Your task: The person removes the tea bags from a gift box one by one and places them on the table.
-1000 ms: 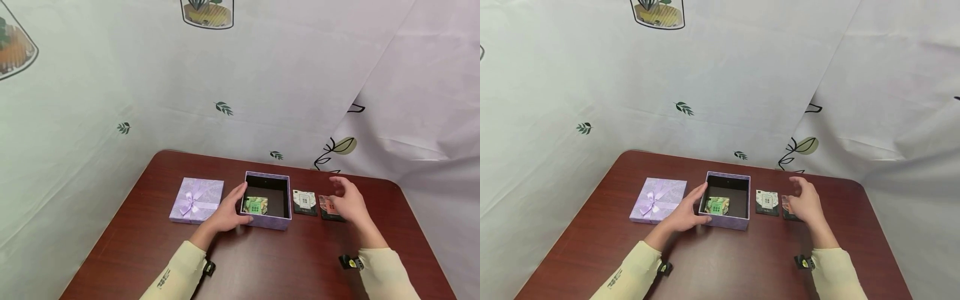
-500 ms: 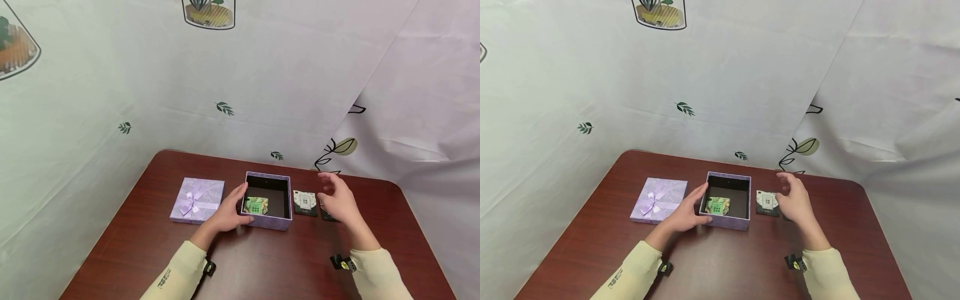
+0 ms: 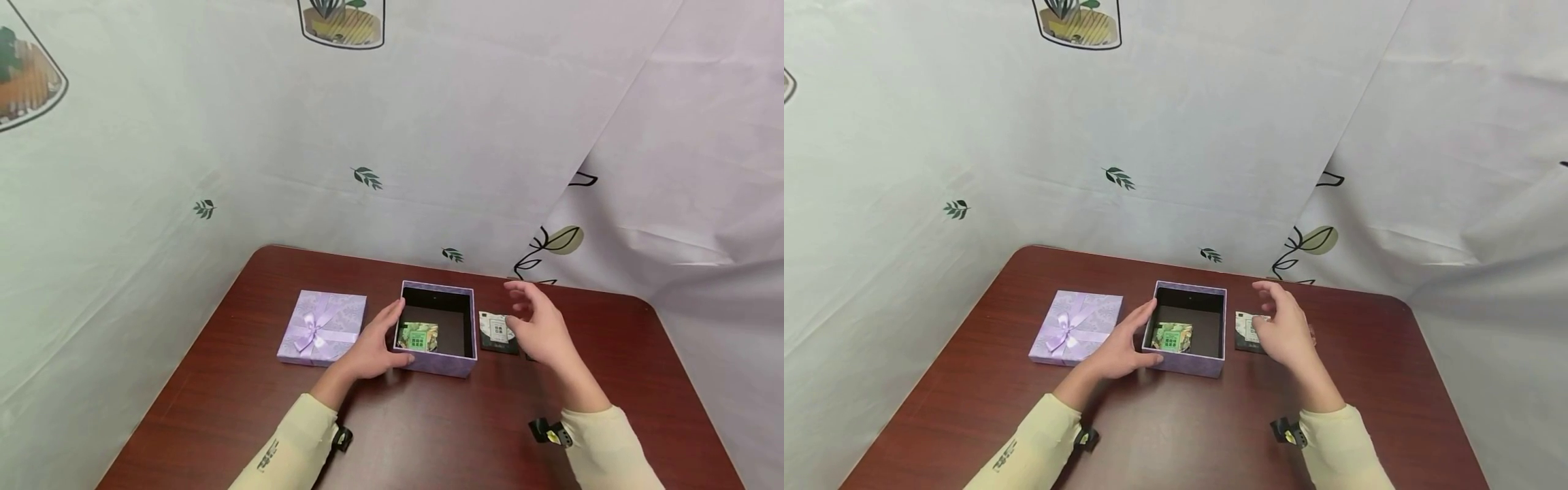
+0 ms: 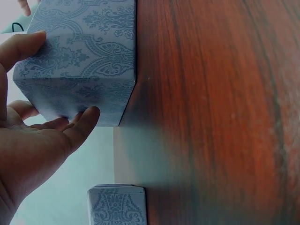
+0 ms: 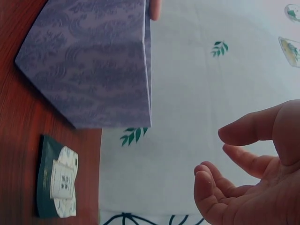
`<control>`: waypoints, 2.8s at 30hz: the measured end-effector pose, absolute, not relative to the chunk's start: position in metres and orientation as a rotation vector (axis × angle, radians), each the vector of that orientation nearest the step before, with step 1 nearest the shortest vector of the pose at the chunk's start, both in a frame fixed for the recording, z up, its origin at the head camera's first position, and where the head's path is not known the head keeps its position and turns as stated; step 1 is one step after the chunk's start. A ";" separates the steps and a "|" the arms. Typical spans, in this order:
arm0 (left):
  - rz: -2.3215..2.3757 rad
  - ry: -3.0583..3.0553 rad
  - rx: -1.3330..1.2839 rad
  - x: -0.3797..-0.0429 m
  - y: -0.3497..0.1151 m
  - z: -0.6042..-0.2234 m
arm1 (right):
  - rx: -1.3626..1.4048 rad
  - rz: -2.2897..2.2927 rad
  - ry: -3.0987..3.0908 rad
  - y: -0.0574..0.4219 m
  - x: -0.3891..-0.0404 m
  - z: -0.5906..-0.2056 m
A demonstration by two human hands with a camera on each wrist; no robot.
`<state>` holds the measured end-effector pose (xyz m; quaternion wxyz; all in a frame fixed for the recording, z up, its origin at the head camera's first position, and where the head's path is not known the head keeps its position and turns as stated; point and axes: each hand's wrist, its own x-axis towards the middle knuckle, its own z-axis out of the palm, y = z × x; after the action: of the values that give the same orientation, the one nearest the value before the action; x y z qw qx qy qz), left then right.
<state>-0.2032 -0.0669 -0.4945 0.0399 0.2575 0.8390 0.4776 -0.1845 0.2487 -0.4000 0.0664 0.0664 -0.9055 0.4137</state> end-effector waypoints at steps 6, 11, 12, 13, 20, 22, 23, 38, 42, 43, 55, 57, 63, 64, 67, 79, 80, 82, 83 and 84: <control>1.453 2.586 0.799 -0.204 -0.067 -0.496 | 0.228 1.274 -2.728 0.237 -0.185 -0.401; 1.447 2.600 0.807 -0.204 -0.066 -0.497 | 0.246 1.311 -2.720 0.226 -0.186 -0.400; 1.452 2.598 0.806 -0.204 -0.066 -0.496 | 0.250 1.318 -2.719 0.225 -0.186 -0.399; 1.451 2.600 0.806 -0.204 -0.066 -0.496 | 0.253 1.325 -2.719 0.223 -0.186 -0.399; 1.451 2.595 0.792 -0.204 -0.066 -0.495 | 0.274 1.350 -2.757 0.213 -0.187 -0.401; 1.450 2.593 0.788 -0.205 -0.066 -0.496 | 0.283 1.355 -2.764 0.210 -0.188 -0.403; 1.448 2.593 0.787 -0.205 -0.066 -0.496 | 0.286 1.357 -2.766 0.209 -0.188 -0.404; 1.431 2.604 0.783 -0.205 -0.066 -0.497 | 0.381 1.353 -2.801 0.192 -0.187 -0.409; 1.430 2.604 0.783 -0.206 -0.066 -0.497 | 0.427 1.345 -2.844 0.188 -0.186 -0.410; 1.430 2.604 0.784 -0.206 -0.066 -0.497 | 0.438 1.344 -2.858 0.187 -0.186 -0.411; 1.455 2.583 0.786 -0.205 -0.067 -0.497 | 0.403 1.336 -2.955 0.174 -0.191 -0.420; 1.460 2.582 0.792 -0.206 -0.067 -0.498 | 0.396 1.330 -2.965 0.172 -0.192 -0.421; 1.461 2.576 0.783 -0.206 -0.068 -0.497 | 0.386 1.338 -3.008 0.167 -0.194 -0.424; 1.460 2.575 0.781 -0.205 -0.068 -0.497 | 0.388 1.343 -3.014 0.167 -0.194 -0.424; 1.458 2.570 0.786 -0.205 -0.068 -0.497 | 0.390 1.351 -3.031 0.165 -0.195 -0.427; 1.448 2.573 0.802 -0.205 -0.068 -0.496 | 0.387 1.322 -3.096 0.157 -0.202 -0.435; 1.450 2.571 0.806 -0.205 -0.068 -0.496 | 0.393 1.312 -3.105 0.156 -0.203 -0.436; 1.452 2.569 0.814 -0.206 -0.068 -0.496 | 0.411 1.264 -3.121 0.154 -0.204 -0.436; 1.452 2.567 0.816 -0.206 -0.068 -0.496 | 0.420 1.240 -3.126 0.153 -0.205 -0.436; 1.447 2.566 0.814 -0.206 -0.068 -0.496 | 0.430 1.214 -3.131 0.152 -0.205 -0.436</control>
<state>-0.2056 -0.0684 -0.4960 0.0424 0.2662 0.8388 0.4730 -0.2051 0.1521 -0.4364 -0.1217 0.1260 -0.9180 0.3558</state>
